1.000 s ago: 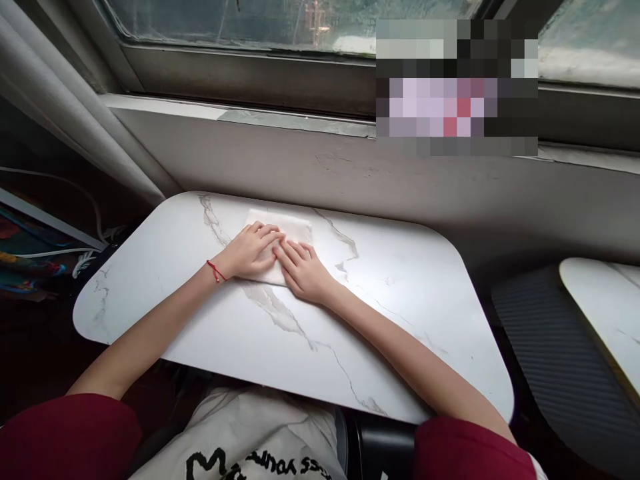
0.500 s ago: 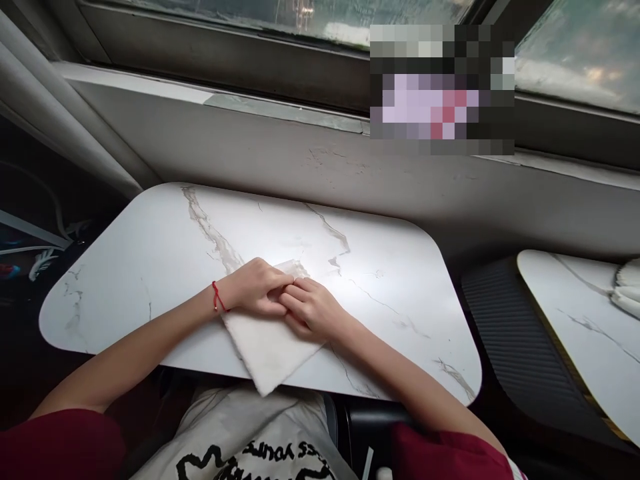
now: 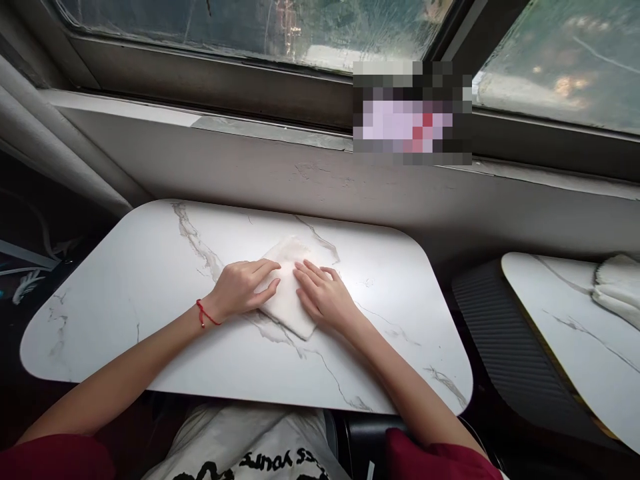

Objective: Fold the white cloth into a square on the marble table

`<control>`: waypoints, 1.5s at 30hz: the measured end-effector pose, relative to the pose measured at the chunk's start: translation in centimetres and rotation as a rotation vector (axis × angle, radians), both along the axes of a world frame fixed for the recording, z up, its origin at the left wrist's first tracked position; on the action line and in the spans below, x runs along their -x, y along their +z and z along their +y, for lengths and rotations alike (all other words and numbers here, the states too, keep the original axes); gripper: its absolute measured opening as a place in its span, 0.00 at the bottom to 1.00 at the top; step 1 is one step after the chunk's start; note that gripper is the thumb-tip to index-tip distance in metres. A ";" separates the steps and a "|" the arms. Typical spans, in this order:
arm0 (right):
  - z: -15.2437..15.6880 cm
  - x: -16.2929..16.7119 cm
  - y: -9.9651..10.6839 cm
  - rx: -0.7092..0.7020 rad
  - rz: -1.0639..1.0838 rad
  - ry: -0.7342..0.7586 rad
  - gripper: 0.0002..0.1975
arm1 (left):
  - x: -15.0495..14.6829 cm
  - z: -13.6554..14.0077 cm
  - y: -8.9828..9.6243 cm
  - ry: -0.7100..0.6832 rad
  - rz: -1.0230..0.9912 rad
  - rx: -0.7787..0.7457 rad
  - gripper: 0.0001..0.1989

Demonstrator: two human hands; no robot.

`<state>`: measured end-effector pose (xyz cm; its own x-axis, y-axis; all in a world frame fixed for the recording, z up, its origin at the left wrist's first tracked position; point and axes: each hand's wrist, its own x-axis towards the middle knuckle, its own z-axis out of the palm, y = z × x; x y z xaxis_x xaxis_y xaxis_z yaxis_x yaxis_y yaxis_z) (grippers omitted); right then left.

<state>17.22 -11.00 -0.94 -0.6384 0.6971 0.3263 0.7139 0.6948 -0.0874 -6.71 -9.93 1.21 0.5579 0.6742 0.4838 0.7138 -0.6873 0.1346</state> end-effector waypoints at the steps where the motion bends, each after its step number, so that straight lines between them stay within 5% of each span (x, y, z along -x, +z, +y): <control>1: 0.4 -0.3 -0.3 -0.019 -0.001 -0.049 0.21 | 0.0 0.1 0.1 -0.019 0.006 0.000 0.13; 8: 2.8 -3.3 -1.7 -0.143 -0.012 -0.462 0.25 | -0.2 0.6 0.0 -0.225 0.165 -0.020 0.16; 14: 3.3 -4.8 -1.1 -0.176 -0.085 -0.589 0.22 | -0.3 0.5 -0.5 -0.238 0.177 0.032 0.19; 17: 2.7 -3.7 -0.2 -0.147 -0.115 -0.518 0.19 | -0.5 0.3 -0.7 -0.251 0.164 0.071 0.23; 22: 0.6 -0.7 1.0 -0.239 -0.062 -0.162 0.18 | -0.7 0.3 -1.0 -0.267 0.202 0.069 0.26; 26: -1.0 0.3 1.9 -0.118 -0.015 0.016 0.21 | -0.7 0.3 -0.8 -0.285 0.199 0.068 0.25; 35: -1.7 -0.9 4.3 0.591 0.123 0.021 0.27 | -1.7 -1.6 1.0 -0.476 0.173 -0.001 0.14; 45: -1.6 -1.0 4.7 0.636 0.146 0.060 0.27 | -1.9 -1.8 0.5 -0.510 0.146 -0.017 0.11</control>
<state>18.23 -12.62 3.75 -0.6627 0.7470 -0.0522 0.6253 0.5137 -0.5875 -4.84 -11.71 1.75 0.8753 0.2925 0.3851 0.2988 -0.9533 0.0449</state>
